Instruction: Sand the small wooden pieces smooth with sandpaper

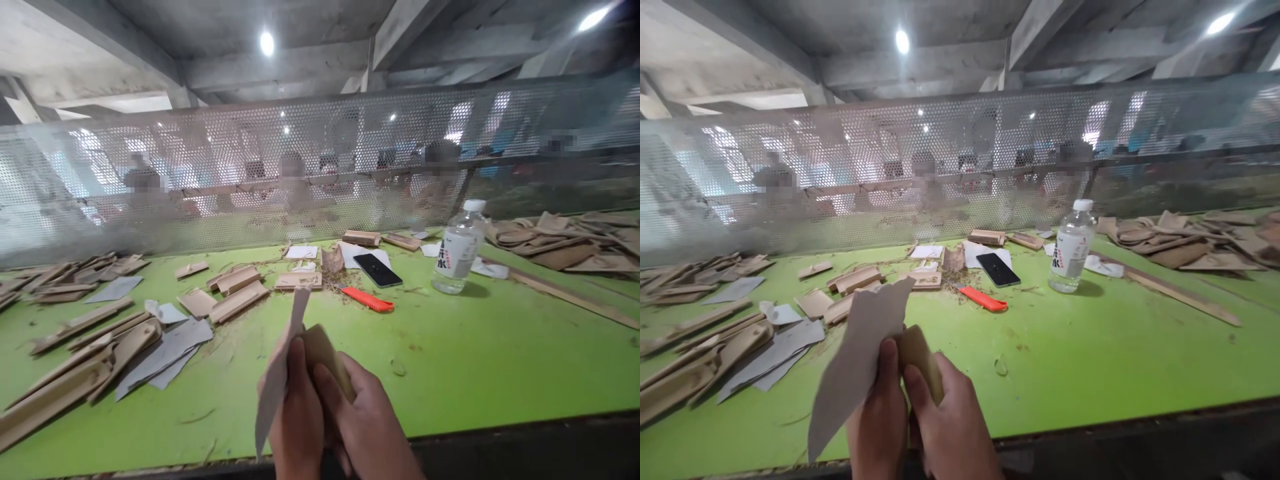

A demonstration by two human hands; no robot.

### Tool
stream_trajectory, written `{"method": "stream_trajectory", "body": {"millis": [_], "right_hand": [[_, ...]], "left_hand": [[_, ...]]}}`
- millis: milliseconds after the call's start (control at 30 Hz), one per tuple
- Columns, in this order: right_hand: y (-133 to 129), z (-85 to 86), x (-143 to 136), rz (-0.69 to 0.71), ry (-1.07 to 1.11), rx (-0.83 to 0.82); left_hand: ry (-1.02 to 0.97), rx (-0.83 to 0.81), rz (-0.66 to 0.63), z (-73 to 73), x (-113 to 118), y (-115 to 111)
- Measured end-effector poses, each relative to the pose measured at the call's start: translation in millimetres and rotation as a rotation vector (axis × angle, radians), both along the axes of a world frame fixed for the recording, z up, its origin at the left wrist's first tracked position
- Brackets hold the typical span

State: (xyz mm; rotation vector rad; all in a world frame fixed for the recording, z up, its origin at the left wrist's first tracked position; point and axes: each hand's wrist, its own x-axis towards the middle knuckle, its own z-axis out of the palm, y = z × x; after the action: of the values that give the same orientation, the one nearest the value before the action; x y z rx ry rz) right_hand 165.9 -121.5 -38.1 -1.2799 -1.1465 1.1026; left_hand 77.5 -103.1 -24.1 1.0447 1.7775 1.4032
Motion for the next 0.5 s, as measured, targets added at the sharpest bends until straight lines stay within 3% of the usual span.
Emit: {"method": "stream_trajectory", "body": {"millis": [100,233,300,400,500], "right_hand": [[-0.4,1.2,0.6,-0.09,-0.023,0.024],[-3.4,1.4,-1.9,0.044,-0.058,-0.013],[-3.4,1.1,-3.6,-0.013,-0.078,0.006],[-1.0,0.5,-3.1,-0.166,-0.099,0.022],[-0.1,1.6,-0.7,-0.133,-0.089,0.013]], "left_hand": [[-0.053,0.053,-0.11,1.4,4.8,0.1],[-0.027,-0.105,0.06,5.1,3.5,0.9],[-0.024,-0.13,0.075,4.9,2.1,0.6],[-0.021,-0.105,-0.013,1.9,2.4,-0.8],[0.003,-0.066,-0.089,0.7,0.3,-0.6]]}}
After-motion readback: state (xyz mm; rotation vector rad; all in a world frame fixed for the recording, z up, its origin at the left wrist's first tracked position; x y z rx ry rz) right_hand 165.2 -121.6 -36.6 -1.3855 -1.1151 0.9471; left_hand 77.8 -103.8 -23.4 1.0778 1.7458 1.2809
